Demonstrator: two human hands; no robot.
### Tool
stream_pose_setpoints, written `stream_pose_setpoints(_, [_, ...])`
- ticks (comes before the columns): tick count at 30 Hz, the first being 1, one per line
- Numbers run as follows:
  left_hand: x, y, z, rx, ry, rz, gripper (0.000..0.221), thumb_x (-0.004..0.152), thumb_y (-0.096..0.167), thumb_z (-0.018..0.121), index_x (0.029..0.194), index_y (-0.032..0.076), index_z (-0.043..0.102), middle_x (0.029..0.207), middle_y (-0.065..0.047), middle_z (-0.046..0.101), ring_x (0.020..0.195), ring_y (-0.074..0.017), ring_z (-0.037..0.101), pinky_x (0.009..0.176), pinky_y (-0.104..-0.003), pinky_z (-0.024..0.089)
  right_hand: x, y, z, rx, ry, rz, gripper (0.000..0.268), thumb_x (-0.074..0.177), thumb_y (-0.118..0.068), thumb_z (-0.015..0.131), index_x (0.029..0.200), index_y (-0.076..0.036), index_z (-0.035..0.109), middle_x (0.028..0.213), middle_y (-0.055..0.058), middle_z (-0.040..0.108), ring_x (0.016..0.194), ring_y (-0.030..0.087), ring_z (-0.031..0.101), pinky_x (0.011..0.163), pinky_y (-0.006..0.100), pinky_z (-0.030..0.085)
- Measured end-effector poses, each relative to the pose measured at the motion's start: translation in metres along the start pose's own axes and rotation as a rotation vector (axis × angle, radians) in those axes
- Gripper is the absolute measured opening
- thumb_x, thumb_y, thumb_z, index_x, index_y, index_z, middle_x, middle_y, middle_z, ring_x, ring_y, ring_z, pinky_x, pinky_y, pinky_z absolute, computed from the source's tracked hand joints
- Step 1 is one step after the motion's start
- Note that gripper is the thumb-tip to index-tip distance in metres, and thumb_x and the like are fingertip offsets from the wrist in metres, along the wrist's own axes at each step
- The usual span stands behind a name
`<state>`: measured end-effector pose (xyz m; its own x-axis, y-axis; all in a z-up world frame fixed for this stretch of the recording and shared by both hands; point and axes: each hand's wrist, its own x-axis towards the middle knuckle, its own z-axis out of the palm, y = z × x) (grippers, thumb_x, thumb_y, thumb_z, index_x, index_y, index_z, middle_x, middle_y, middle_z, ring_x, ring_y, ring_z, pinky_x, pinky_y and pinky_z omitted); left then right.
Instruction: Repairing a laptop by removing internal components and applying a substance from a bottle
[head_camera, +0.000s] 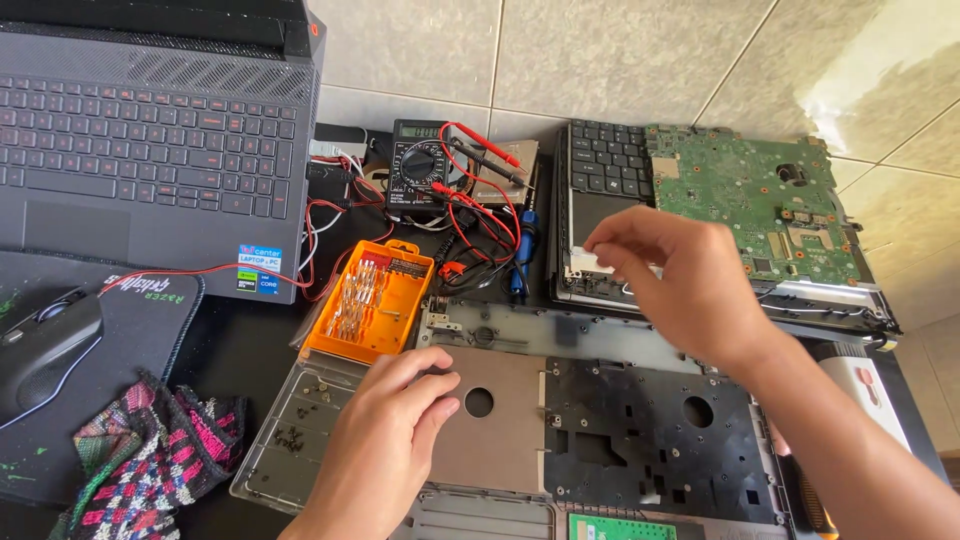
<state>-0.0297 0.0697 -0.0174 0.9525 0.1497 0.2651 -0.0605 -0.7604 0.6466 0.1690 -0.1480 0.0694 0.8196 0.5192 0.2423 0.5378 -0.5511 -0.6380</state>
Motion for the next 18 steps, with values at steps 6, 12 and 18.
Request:
stream_pose_setpoints(6, [0.000, 0.000, 0.000, -0.014, 0.007, -0.001, 0.017, 0.095, 0.018, 0.064, 0.105, 0.010, 0.076, 0.122, 0.004, 0.070, 0.107, -0.0185, 0.064, 0.080, -0.037, 0.056, 0.018, 0.006, -0.001, -0.094, -0.018, 0.002, 0.009, 0.087, -0.010, 0.075, 0.089, -0.015, 0.082, 0.091, 0.000, 0.074, 0.067, 0.015, 0.057, 0.070, 0.029, 0.050])
stream_pose_setpoints(12, [0.001, 0.000, -0.003, -0.030, -0.001, 0.024, 0.019, 0.096, 0.016, 0.062, 0.106, 0.007, 0.075, 0.121, 0.001, 0.069, 0.105, -0.0201, 0.064, 0.082, -0.037, 0.055, 0.020, 0.008, 0.011, -0.131, -0.057, 0.081, 0.006, 0.087, -0.013, 0.076, 0.087, -0.015, 0.082, 0.086, -0.001, 0.072, 0.067, 0.017, 0.054, 0.069, 0.032, 0.047])
stream_pose_setpoints(18, [0.001, 0.000, -0.003, -0.029, 0.011, 0.052, 0.017, 0.096, 0.015, 0.063, 0.106, 0.007, 0.074, 0.120, 0.000, 0.068, 0.105, -0.0212, 0.064, 0.084, -0.037, 0.054, 0.017, 0.010, 0.015, -0.152, -0.086, 0.094, 0.006, 0.087, -0.015, 0.076, 0.088, -0.016, 0.082, 0.087, -0.001, 0.072, 0.068, 0.017, 0.056, 0.070, 0.033, 0.047])
